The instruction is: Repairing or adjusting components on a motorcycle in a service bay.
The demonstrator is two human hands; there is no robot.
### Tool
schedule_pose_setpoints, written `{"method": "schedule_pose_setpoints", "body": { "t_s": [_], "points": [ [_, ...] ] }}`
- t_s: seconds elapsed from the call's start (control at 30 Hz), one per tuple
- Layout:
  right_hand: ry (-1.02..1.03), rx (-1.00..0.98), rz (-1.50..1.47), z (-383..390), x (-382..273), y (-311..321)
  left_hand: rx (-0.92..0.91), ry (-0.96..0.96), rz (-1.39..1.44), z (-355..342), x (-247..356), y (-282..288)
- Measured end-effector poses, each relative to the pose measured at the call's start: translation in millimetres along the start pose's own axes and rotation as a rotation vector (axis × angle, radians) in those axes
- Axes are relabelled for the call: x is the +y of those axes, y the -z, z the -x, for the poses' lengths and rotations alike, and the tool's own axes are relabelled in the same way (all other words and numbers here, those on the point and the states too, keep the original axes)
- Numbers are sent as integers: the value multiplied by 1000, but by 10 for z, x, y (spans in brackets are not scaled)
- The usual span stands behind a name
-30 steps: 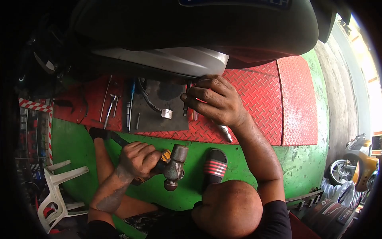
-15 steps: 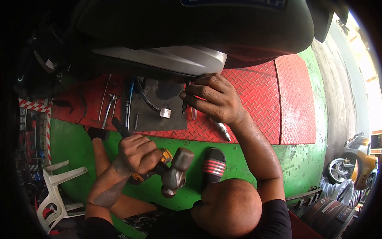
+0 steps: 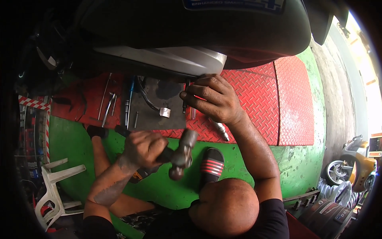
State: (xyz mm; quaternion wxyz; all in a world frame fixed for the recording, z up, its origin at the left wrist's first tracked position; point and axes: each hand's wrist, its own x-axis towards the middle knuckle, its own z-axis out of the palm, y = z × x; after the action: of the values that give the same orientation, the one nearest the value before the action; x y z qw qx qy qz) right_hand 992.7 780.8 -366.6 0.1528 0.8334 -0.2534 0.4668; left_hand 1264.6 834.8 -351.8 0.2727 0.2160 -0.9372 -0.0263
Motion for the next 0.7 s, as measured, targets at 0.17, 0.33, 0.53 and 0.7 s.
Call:
{"method": "schedule_pose_setpoints", "body": {
  "t_s": [0.17, 0.33, 0.53, 0.7],
  "points": [
    [12, -65, -50, 19, -13, 62, -35, -31, 60, 168, 92, -40],
    [4, -38, -58, 35, -12, 39, -7, 35, 56, 231, 66, -47],
    [0, -16, -17, 22, 15, -5, -22, 44, 67, 239, 14, 27],
    [14, -32, 6, 12, 7, -3, 14, 29, 69, 220, -12, 113]
  ]
}}
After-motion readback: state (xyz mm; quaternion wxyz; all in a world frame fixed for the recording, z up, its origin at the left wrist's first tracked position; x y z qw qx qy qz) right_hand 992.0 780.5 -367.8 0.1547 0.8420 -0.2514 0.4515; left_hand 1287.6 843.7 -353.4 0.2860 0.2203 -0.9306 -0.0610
